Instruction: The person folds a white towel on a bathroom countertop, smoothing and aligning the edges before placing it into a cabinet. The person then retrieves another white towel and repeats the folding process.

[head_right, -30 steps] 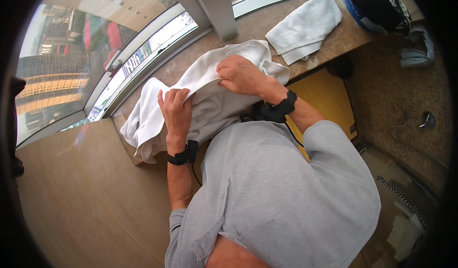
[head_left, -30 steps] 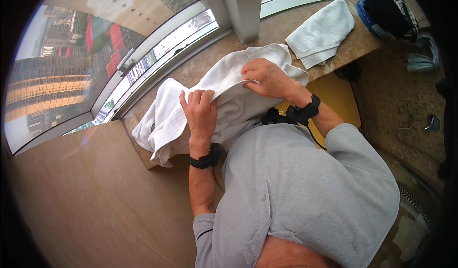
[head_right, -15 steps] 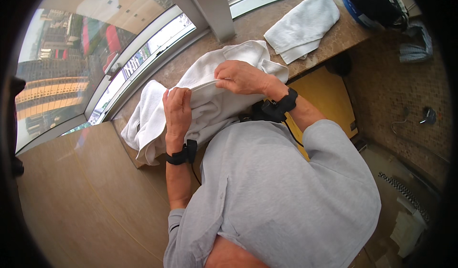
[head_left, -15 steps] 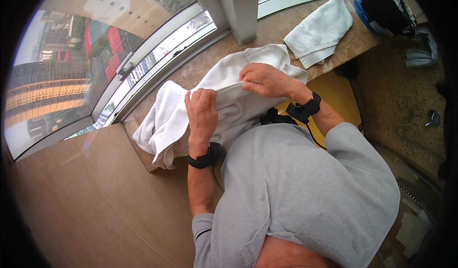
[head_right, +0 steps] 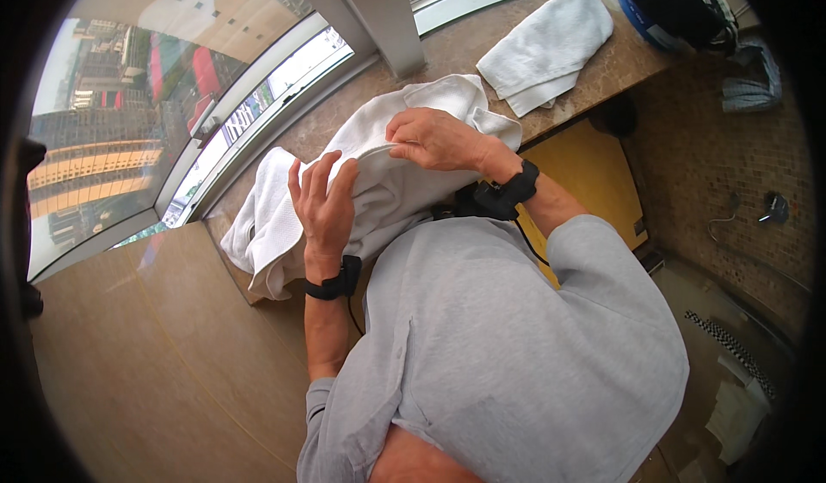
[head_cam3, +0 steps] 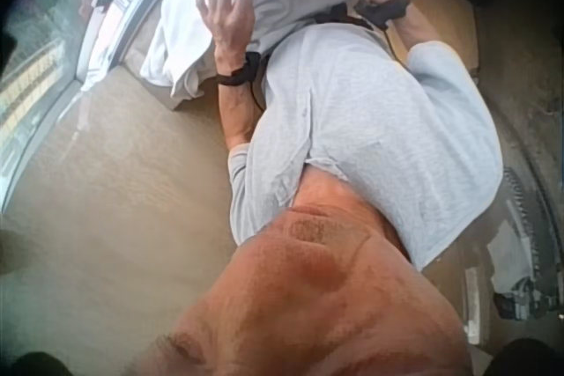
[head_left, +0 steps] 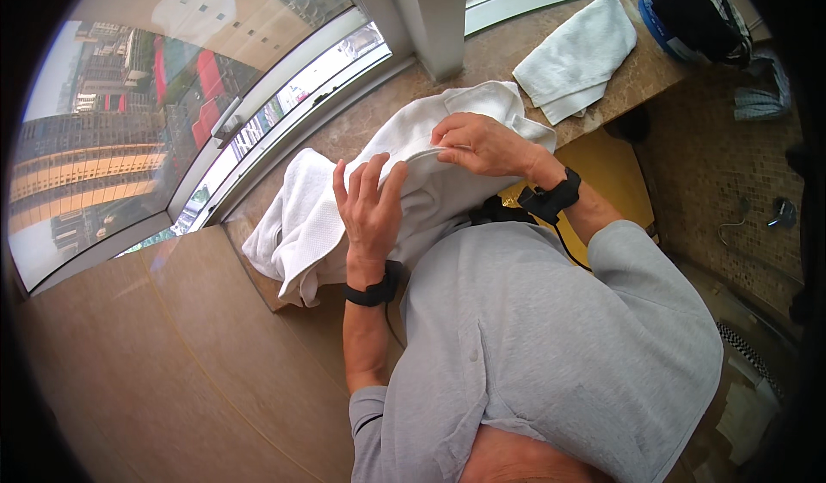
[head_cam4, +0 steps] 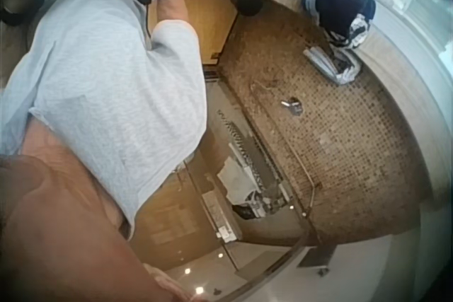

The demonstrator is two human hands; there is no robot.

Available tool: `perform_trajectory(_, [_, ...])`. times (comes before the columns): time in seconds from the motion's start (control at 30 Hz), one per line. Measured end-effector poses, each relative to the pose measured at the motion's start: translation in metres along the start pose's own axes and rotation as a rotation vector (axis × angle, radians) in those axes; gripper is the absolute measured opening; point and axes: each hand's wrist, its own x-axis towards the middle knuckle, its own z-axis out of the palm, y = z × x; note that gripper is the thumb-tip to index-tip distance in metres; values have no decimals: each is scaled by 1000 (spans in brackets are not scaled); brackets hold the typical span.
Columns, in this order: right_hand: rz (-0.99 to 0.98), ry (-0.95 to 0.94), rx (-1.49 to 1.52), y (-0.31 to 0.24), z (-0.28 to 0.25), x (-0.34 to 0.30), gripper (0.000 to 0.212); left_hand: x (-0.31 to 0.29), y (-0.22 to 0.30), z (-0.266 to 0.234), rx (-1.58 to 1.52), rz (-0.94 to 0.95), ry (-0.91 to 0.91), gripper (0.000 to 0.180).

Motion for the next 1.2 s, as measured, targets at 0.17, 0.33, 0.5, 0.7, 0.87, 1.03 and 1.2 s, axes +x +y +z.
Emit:
perform_trajectory(0.17, [-12, 21, -3, 1, 0, -1, 23, -3, 0, 5, 12, 11, -26, 26])
perform_trajectory(0.33, [3, 18, 3, -2, 0, -2, 21, -1, 3, 6, 51, 2, -61, 27])
perform_trajectory(0.5, [1, 20, 0, -6, 0, -3, 21, 2, 9, 7, 68, -99, -103, 34])
perform_trajectory(0.7, [-6, 56, -10, -8, 5, -6, 19, 4, 7, 6, -75, -140, -190, 26])
perform_trajectory(0.87, [-86, 70, -72, -6, 2, -11, 18, 11, 18, -8, -224, -176, -125, 21])
perform_trajectory(1.03, [-96, 36, -53, -4, 8, -13, 15, 4, 15, -3, -193, -343, -136, 23])
perform_trajectory(1.2, [-6, 11, -13, 0, 4, -22, 16, 2, 9, -8, -110, -296, -152, 30])
